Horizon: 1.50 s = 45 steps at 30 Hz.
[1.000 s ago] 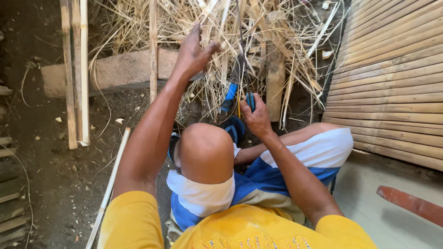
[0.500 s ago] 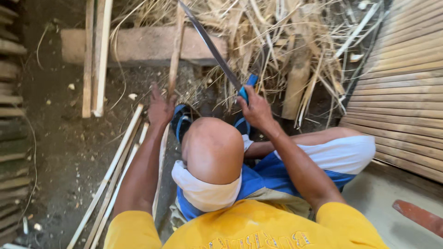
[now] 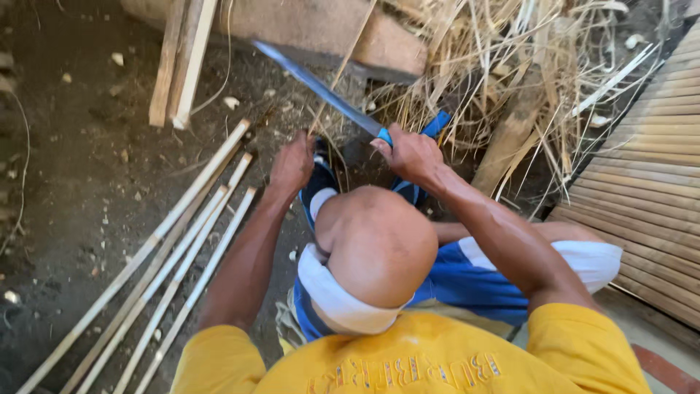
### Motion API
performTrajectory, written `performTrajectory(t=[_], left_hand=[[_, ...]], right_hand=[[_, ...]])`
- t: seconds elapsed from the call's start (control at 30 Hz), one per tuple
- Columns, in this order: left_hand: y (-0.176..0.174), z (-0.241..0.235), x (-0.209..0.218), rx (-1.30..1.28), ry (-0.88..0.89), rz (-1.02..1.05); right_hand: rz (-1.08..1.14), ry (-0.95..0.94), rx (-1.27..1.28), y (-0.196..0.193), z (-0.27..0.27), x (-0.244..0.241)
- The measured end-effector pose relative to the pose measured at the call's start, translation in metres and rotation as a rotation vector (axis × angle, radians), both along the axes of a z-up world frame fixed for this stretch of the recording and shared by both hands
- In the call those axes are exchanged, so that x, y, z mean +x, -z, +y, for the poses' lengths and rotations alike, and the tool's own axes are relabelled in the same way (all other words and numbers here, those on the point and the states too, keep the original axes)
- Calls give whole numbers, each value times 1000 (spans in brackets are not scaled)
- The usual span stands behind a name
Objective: The person sits on the ground and uses a machete to shave thin strips from bamboo sticks. They hold each stick with the left hand and repeatedly draw the blade along its length to remove the outer layer, then place the finished stick aside.
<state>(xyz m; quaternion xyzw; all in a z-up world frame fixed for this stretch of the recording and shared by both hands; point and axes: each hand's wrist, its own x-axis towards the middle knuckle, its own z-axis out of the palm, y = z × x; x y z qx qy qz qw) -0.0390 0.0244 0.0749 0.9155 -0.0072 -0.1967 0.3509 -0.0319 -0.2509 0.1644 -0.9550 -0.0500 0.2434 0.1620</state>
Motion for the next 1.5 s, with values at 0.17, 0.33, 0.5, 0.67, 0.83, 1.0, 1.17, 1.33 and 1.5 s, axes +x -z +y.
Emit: performTrajectory(t=[0.17,0.33,0.5,0.67,0.83,1.0,1.17,1.33,1.5], left_hand=[[-9,26,-15,-19,12,36],[7,29,-35,3,13,28],[7,65,-62,37,25,82],[5,49,-38,17,52,10],[8,71,-71,137,75,78],[7,72,-68,-6,51,92],[8,16,-16,-161,47,53],[-14,20,-22,-102,-15,166],[-5,47,-48,-37,18,218]], right_hand=[[-24,46,-116,-7,-28,33],[97,-42,-204,6,-26,29],[-169,122,-186,12,-81,62],[-96,24,-197,14,-56,48],[-123,145,-219,25,-92,30],[-89,466,-82,17,-100,39],[-17,-235,50,19,-14,-25],[-11,49,-53,1,-8,4],[32,-96,-138,-4,-37,4]])
